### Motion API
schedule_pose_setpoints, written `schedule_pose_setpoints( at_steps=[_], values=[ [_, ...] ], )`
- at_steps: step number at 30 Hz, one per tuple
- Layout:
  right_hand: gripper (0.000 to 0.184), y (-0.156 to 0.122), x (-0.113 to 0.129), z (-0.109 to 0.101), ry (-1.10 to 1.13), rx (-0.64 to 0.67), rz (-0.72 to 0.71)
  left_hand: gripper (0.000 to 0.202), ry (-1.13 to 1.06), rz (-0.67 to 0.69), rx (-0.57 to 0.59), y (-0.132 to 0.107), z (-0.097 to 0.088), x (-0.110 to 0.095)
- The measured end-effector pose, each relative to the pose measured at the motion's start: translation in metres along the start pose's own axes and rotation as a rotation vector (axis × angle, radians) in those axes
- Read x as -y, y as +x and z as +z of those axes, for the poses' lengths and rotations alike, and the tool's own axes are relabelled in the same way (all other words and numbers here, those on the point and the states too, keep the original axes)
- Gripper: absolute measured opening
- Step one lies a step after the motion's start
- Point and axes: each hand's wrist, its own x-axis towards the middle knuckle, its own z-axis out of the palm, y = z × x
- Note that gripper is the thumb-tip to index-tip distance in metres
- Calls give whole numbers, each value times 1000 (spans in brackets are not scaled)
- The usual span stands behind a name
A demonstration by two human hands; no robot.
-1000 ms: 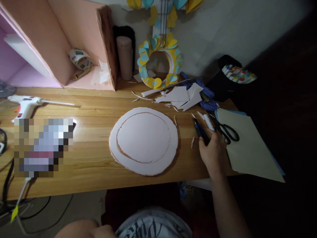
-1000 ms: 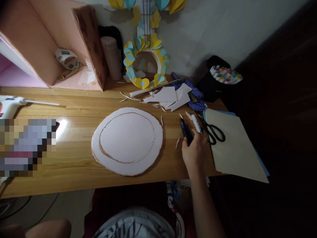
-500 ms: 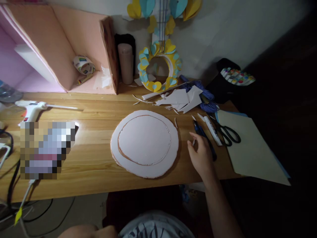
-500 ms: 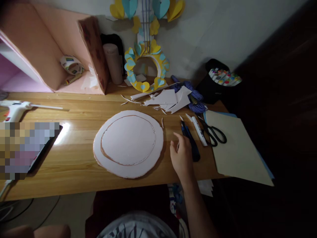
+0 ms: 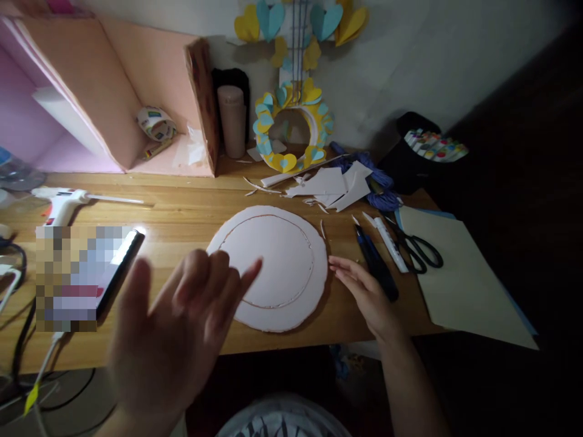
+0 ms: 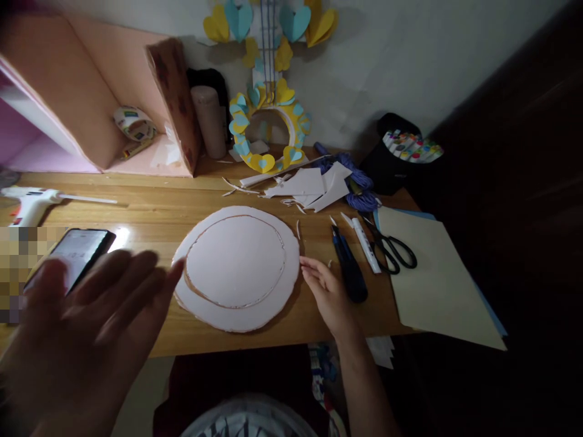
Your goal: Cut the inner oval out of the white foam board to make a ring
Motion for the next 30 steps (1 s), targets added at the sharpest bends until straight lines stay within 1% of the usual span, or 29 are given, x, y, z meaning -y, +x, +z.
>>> schedule_pose_setpoints(
  at_steps=[2,4,5,6,8,10,13,15,17,20,22,25,28,30],
  values=[
    [34,-1,3,0,191,52,104,39,-256,-52,109,13,5,-3],
    [36,1,6,-2,334,32,172,37,-523,-113,225,22,4,0],
    [35,2,7,-3,381,16,200,35,-600,-132,258,26,1,3],
    [35,4,7,-4,412,5,224,34,-615,-133,262,29,-2,7],
    [36,7,8,-6,437,2,254,34,-511,-92,227,36,-9,15],
    [39,10,9,-7,430,9,268,35,-347,-25,171,45,-17,20],
    [46,15,12,-7,377,35,285,35,-181,66,86,67,-28,24],
    [50,17,16,-5,354,70,285,32,-58,71,25,82,-34,26],
    [51,19,19,-1,357,112,275,35,92,37,-22,94,-38,28],
    [50,24,21,9,303,160,248,39,235,5,-23,102,-42,31],
    [47,29,21,16,197,190,192,39,254,16,-5,101,-45,31],
    [36,39,27,20,38,215,47,42,256,76,-20,96,-49,26],
    [25,47,51,14,-8,196,-104,46,195,208,-11,87,-48,15],
    [22,49,74,5,-16,122,-239,44,111,344,-30,78,-43,6]
  ],
)
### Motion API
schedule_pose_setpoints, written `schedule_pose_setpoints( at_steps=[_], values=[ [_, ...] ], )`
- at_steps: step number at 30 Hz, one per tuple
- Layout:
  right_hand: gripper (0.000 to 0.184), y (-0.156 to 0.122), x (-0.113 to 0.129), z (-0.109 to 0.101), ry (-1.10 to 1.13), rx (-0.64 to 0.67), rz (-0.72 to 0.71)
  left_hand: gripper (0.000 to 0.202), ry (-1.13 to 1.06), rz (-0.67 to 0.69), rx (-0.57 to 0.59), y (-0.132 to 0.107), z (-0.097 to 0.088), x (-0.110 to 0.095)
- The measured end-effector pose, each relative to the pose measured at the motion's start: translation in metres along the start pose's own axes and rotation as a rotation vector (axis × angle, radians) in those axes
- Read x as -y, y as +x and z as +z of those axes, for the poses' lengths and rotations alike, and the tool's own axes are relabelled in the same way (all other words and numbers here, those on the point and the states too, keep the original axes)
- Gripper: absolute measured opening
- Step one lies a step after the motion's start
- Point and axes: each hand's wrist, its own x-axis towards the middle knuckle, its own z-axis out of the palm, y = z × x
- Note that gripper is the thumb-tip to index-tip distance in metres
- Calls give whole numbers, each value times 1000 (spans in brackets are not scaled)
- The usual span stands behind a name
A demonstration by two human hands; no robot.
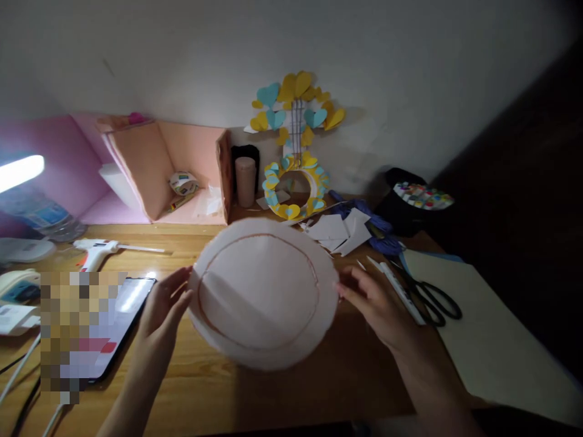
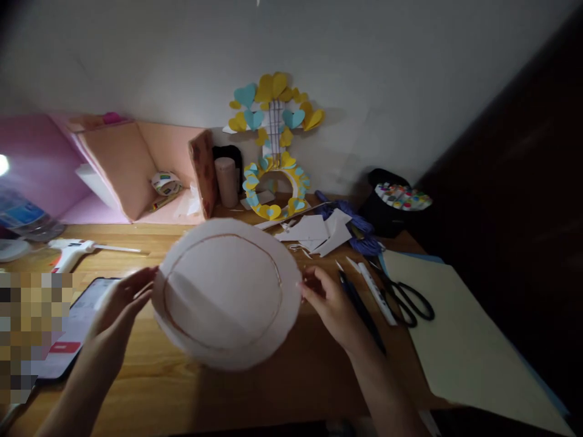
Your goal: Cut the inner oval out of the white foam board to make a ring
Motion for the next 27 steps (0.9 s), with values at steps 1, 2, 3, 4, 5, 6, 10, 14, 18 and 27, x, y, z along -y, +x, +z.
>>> schedule_pose_setpoints(
  at_steps=[1,2,3,4,5,6,10,14,18,27],
  values=[
    [20,1,11,-5,-24,-66,-86,42,-26,67,-41,-3,2,-5],
    [17,1,21,-10,-55,-127,-183,40,-35,125,-78,-6,4,-10],
    [14,0,28,-14,-94,-176,-282,39,-30,168,-111,-9,4,-13],
    [12,-2,32,-17,-139,-197,-373,39,-15,183,-128,-11,4,-13],
    [10,-5,33,-19,-187,-185,-445,40,-5,164,-137,-13,2,-11],
    [10,-8,30,-20,-233,-148,-493,40,-11,100,-134,-14,0,-6],
    [14,-19,-11,-18,-270,75,-456,40,-83,-339,-20,-9,-15,25],
    [16,-26,-52,-18,-282,208,-328,50,41,-500,73,-8,-19,40],
    [25,-24,-70,-30,-448,162,-281,66,149,-450,163,-15,-11,39],
    [52,-29,-119,-88,-959,-379,-13,68,138,-375,-6,-51,-17,51]
  ],
)
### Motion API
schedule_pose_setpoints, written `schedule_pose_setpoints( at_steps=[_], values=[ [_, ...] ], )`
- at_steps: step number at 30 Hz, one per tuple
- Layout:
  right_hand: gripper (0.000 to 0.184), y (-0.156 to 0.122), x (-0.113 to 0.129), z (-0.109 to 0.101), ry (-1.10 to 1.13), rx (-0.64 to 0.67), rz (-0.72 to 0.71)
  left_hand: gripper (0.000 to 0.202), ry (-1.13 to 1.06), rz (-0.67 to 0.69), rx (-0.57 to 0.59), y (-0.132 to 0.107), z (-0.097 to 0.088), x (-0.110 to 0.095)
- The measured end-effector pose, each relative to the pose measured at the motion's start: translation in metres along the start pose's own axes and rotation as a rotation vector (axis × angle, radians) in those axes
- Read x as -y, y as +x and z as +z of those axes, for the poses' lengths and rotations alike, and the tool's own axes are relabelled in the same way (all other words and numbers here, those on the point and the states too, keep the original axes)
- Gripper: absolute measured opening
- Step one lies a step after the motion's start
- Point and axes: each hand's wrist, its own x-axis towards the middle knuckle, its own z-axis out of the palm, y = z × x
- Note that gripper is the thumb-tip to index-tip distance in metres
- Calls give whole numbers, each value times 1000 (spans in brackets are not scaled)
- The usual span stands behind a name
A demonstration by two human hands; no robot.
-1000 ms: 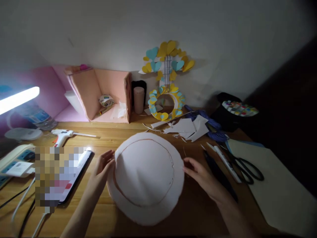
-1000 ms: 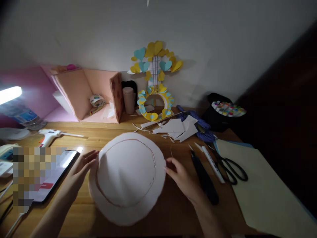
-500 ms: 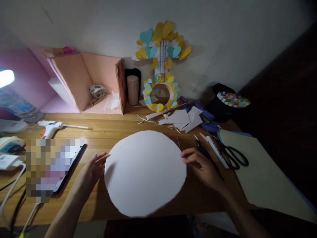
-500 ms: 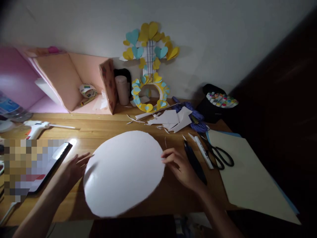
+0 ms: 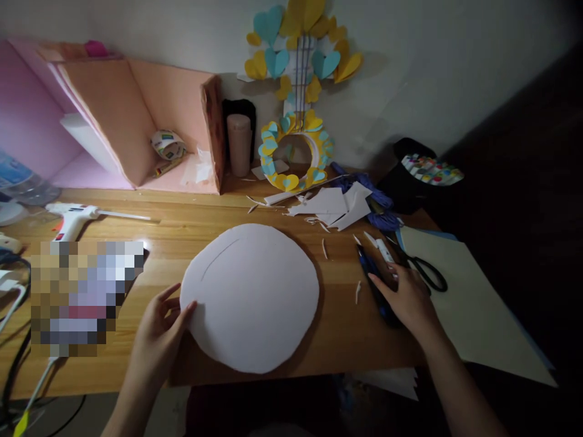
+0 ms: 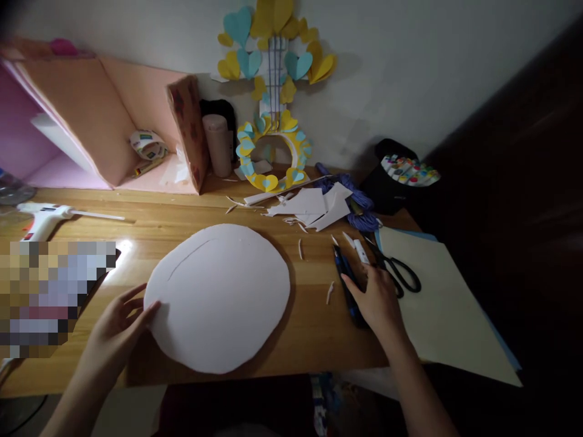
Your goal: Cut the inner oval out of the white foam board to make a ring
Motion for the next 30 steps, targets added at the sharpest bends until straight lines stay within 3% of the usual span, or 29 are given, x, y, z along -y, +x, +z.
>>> schedule_pose_setpoints(
  at_steps=[3,6,8,11,13,15,17,18,19,21,23,26,28,30],
  values=[
    [47,-5,-4,3,-44,92,-52,71,-28,-19,-33,-13,-3,6],
    [36,-5,3,3,-65,142,-36,75,112,17,4,-24,-10,16],
    [34,-3,13,-3,-36,132,-20,76,369,171,-67,-30,-15,22],
    [34,0,39,-19,56,124,-76,63,768,541,-166,-33,-12,18],
    [31,-2,66,-33,116,166,-143,47,903,740,-3,-32,2,6],
    [31,-6,95,-44,158,257,-183,37,1010,893,295,-27,25,-10],
    [36,-11,121,-50,171,347,-245,38,1131,1053,545,-17,50,-26],
    [38,-13,131,-51,169,389,-264,42,1190,1095,613,-9,62,-33],
    [39,-15,139,-51,168,421,-276,48,1242,1110,629,1,71,-40],
    [40,-17,145,-50,184,467,-268,61,1342,1034,509,26,82,-50],
    [41,-19,143,-49,242,478,-210,73,1419,832,291,54,83,-56],
    [35,-22,132,-47,423,621,-68,71,1485,576,120,86,75,-58],
    [35,-25,126,-43,580,810,6,69,1486,499,57,93,69,-56],
    [38,-26,124,-37,669,874,55,68,1495,456,15,87,63,-54]
  ],
)
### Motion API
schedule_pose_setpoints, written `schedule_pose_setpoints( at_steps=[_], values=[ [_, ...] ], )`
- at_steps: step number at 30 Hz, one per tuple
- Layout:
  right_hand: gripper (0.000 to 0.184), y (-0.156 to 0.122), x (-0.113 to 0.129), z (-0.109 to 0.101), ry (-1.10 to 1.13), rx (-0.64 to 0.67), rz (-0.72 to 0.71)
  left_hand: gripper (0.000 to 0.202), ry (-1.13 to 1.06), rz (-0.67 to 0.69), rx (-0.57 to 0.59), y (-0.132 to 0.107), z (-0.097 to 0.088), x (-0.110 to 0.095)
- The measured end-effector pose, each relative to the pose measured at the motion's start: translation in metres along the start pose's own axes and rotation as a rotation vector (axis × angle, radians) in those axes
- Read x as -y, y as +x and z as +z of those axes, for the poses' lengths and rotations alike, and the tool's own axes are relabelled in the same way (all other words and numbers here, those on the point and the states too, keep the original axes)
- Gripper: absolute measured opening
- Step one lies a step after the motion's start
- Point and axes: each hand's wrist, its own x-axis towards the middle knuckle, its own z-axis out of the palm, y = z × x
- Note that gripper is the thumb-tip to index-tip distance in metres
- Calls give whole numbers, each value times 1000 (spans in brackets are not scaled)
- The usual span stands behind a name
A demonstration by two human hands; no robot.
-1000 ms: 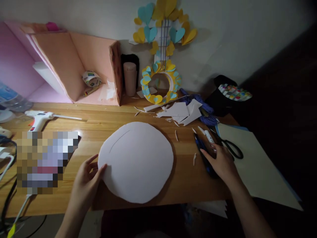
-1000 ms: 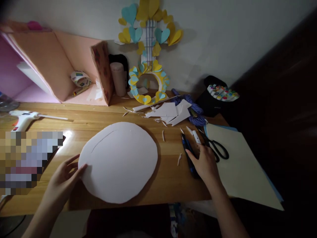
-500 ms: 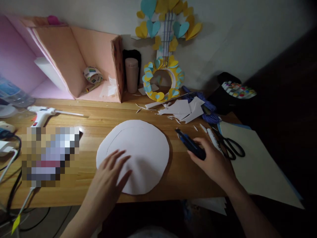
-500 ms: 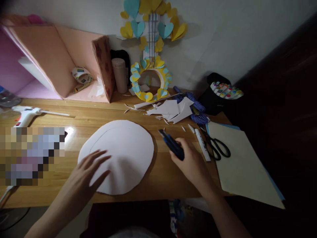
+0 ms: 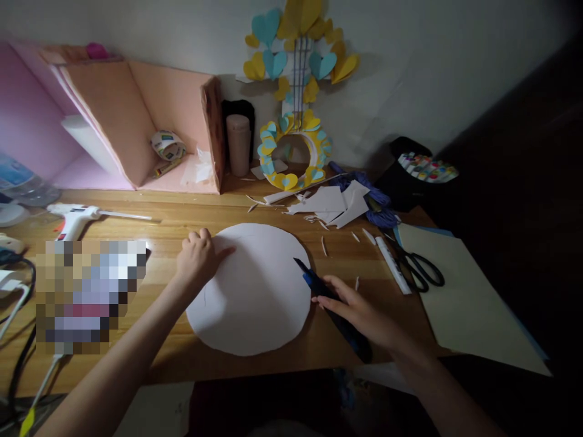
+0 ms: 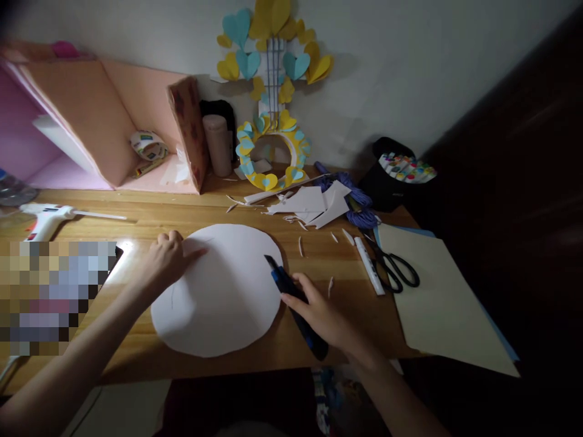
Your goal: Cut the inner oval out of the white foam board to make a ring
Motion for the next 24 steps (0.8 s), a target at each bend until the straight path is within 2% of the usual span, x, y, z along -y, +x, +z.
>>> schedule_pose_setpoints(
  at_steps=[2,5,8,11,13,15,19,24],
  values=[
    [39,6,-3,2,-5,-109,-11,63,20,-15,43,-14,-3,3],
    [36,17,-2,-3,-130,-239,-59,56,60,13,108,-33,-10,7],
    [39,31,4,-17,-306,-328,-109,52,145,105,-18,-38,-13,5],
    [43,50,17,-32,-543,-392,-205,43,42,326,-127,-31,-11,-11],
    [44,65,28,-38,-708,-352,-289,41,-81,519,-116,-26,-7,-27],
    [46,78,39,-39,-835,-276,-377,46,-154,636,-89,-23,-1,-43],
    [46,94,49,-34,-1024,-184,-459,53,-189,633,-70,-22,12,-60],
    [50,101,48,-32,-1195,-165,-418,54,-199,628,-69,-21,20,-60]
  ],
)
